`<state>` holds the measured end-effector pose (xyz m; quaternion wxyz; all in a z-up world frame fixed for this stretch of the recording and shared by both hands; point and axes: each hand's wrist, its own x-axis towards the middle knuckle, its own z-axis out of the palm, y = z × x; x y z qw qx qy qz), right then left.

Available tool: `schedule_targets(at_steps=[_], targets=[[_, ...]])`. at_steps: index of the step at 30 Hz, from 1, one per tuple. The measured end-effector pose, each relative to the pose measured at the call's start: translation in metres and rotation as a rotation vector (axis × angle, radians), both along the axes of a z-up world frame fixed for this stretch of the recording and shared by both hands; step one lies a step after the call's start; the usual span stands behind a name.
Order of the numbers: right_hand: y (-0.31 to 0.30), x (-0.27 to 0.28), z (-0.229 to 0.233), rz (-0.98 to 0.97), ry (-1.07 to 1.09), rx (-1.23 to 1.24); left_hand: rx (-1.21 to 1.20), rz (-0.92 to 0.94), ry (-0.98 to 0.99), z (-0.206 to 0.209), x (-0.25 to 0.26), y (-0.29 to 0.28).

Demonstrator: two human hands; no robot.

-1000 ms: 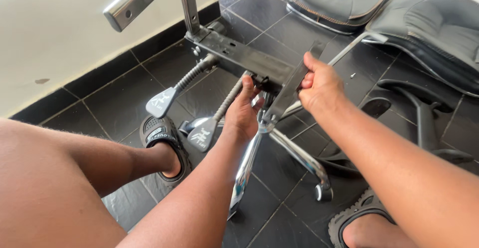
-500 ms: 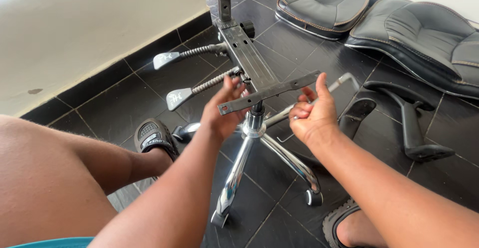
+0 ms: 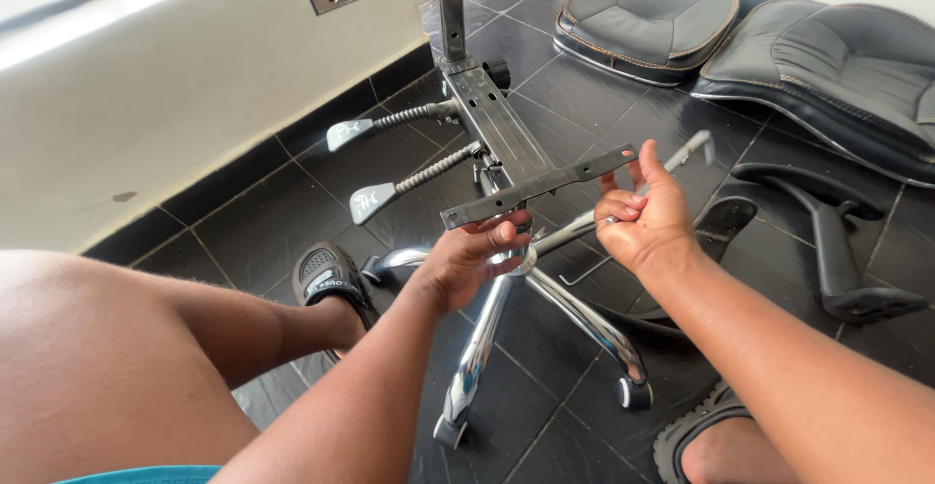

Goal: The person disassembles an office chair by removing the seat cushion and detaching the metal mounting plate from the gas lift using an Allen key. The person uses both hands to unscrew bolts and separate components, placing them on the floor.

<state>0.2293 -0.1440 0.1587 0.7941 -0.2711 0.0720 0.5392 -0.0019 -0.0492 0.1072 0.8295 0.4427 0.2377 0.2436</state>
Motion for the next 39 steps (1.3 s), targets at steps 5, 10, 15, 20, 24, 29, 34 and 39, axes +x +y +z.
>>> schedule_targets(at_steps=[5,10,15,20,24,29,34,39], targets=[[0.004,0.006,0.01,0.069,-0.104,0.052,0.03,0.189,-0.014,0.006,0.003,-0.012],[0.004,0.011,0.007,0.089,-0.026,0.076,0.063,0.372,-0.03,-0.003,0.009,-0.02],[-0.002,-0.003,-0.015,0.124,-0.159,-0.036,-0.128,0.573,-0.083,-0.009,0.009,-0.011],[-0.009,-0.033,-0.056,0.184,-0.137,-0.038,-0.184,0.678,0.039,-0.003,0.013,0.023],[-0.029,-0.063,-0.094,0.286,-0.504,-0.524,-0.249,0.68,0.061,-0.035,0.017,0.033],[-0.038,-0.083,-0.096,0.233,-0.978,-0.592,-0.097,0.462,0.147,-0.074,0.039,0.026],[-0.041,-0.097,-0.088,0.051,-1.141,-0.451,0.461,0.531,0.677,-0.067,0.047,-0.004],[-0.042,-0.098,-0.09,0.086,-1.217,-0.539,0.579,0.625,0.658,-0.039,0.051,-0.014]])
